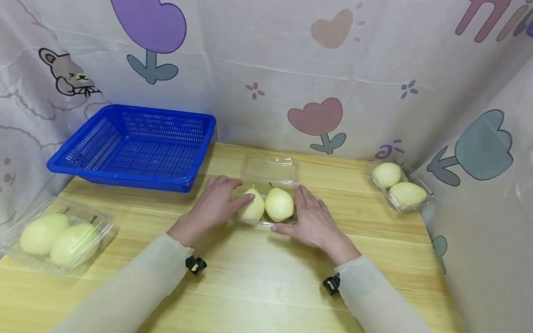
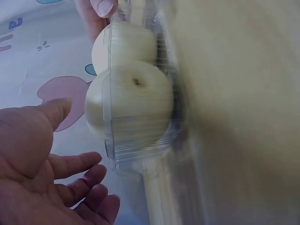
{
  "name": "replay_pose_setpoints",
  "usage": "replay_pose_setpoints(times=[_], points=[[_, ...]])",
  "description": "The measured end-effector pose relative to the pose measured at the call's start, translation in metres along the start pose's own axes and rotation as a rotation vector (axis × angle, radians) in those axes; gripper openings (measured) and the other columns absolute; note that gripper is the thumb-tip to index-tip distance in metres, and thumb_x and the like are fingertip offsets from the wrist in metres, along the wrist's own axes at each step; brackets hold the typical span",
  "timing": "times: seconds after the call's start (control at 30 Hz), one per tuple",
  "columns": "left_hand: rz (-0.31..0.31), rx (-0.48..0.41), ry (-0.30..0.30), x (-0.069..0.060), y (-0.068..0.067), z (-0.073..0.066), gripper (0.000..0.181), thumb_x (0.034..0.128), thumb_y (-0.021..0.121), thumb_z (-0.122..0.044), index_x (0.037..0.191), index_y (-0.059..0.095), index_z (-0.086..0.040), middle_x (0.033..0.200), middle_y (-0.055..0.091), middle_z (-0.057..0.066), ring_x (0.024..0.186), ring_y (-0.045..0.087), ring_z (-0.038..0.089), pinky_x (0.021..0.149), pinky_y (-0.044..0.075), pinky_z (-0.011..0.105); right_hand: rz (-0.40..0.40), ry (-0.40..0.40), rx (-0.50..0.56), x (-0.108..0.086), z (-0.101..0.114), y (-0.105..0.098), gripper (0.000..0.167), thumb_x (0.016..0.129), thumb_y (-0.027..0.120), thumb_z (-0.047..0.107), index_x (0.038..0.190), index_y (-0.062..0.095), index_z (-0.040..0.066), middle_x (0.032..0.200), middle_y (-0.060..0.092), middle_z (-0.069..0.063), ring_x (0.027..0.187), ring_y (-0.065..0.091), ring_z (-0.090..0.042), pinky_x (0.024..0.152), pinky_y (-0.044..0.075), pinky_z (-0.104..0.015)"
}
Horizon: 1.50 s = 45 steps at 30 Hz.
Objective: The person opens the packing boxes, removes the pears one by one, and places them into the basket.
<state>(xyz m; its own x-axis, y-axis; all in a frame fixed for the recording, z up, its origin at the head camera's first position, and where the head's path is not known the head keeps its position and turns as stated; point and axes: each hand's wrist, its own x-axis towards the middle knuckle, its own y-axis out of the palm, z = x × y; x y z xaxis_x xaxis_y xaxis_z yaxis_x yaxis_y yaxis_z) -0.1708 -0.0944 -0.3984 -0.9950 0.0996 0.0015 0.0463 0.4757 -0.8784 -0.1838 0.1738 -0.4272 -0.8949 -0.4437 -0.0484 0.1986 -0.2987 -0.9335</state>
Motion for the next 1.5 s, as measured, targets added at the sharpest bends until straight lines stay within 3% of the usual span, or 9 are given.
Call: replay_pose_setpoints(times=[0.13,0.27,0.53,0.8,1.1,1.27,1.5], points=[[0.031,0.074,0.014,0.009,0.0,-0.004,0.075,0.097,0.065,-0.066,0.141,0.065,-0.005,0.132,0.064,0.014,0.112,0.048,0.032,0.097,0.048,0.044,0.0,0.004,0.005,0.0,0.0,0.0,0.134,0.082,0.064,0.086,0.167,0.01,-0.002,0.174,0.015,-0.025,0.16,0.02,-0.044,0.129,0.021,-0.063],[0.071,0.135,0.014,0.014,0.001,-0.006,0.078,0.0923,0.068,-0.07,0.138,0.069,-0.007,0.125,0.061,0.011,0.108,0.043,0.03,0.095,0.044,0.044,0.001,0.005,0.014,0.0,0.0,0.002,0.134,0.082,0.063,0.087,0.167,0.01,-0.001,0.174,0.015,-0.025,0.16,0.02,-0.044,0.129,0.02,-0.063],[0.1,0.232,0.068,0.018,0.002,-0.008,0.066,0.0917,0.067,-0.072,0.116,0.078,-0.012,0.111,0.059,0.008,0.107,0.043,0.031,0.093,0.041,0.044,0.001,0.008,0.02,0.0,-0.002,0.003,0.134,0.082,0.062,0.088,0.167,0.01,-0.002,0.174,0.014,-0.025,0.161,0.018,-0.043,0.129,0.02,-0.063],[0.107,0.187,0.139,0.015,0.004,-0.01,0.074,0.0893,0.077,-0.062,0.144,0.064,-0.013,0.131,0.063,0.012,0.113,0.047,0.03,0.094,0.041,0.043,-0.001,0.012,0.022,-0.001,-0.001,0.002,0.135,0.081,0.062,0.089,0.167,0.011,-0.001,0.174,0.015,-0.025,0.16,0.02,-0.044,0.129,0.021,-0.063],[0.142,0.133,0.178,0.012,0.004,-0.01,0.079,0.0863,0.085,-0.049,0.148,0.053,-0.011,0.128,0.069,0.009,0.114,0.051,0.029,0.094,0.039,0.043,0.0,0.01,0.025,-0.001,-0.002,0.003,0.134,0.082,0.062,0.088,0.168,0.009,-0.001,0.175,0.013,-0.025,0.16,0.02,-0.045,0.129,0.021,-0.063],[0.162,0.11,0.191,0.008,0.002,-0.007,0.09,0.0858,0.086,-0.043,0.159,0.044,-0.009,0.145,0.059,0.015,0.129,0.047,0.032,0.109,0.04,0.048,-0.002,0.006,0.024,-0.001,-0.002,0.004,0.134,0.082,0.062,0.088,0.168,0.009,-0.001,0.174,0.013,-0.025,0.16,0.019,-0.044,0.129,0.021,-0.062],[0.181,0.068,0.216,0.008,-0.003,0.003,0.082,0.0864,0.086,-0.043,0.155,0.053,-0.012,0.147,0.058,0.012,0.136,0.045,0.033,0.116,0.039,0.05,0.0,0.006,0.02,-0.001,-0.001,0.004,0.134,0.083,0.062,0.087,0.167,0.009,-0.002,0.174,0.013,-0.025,0.16,0.019,-0.045,0.129,0.022,-0.061]])
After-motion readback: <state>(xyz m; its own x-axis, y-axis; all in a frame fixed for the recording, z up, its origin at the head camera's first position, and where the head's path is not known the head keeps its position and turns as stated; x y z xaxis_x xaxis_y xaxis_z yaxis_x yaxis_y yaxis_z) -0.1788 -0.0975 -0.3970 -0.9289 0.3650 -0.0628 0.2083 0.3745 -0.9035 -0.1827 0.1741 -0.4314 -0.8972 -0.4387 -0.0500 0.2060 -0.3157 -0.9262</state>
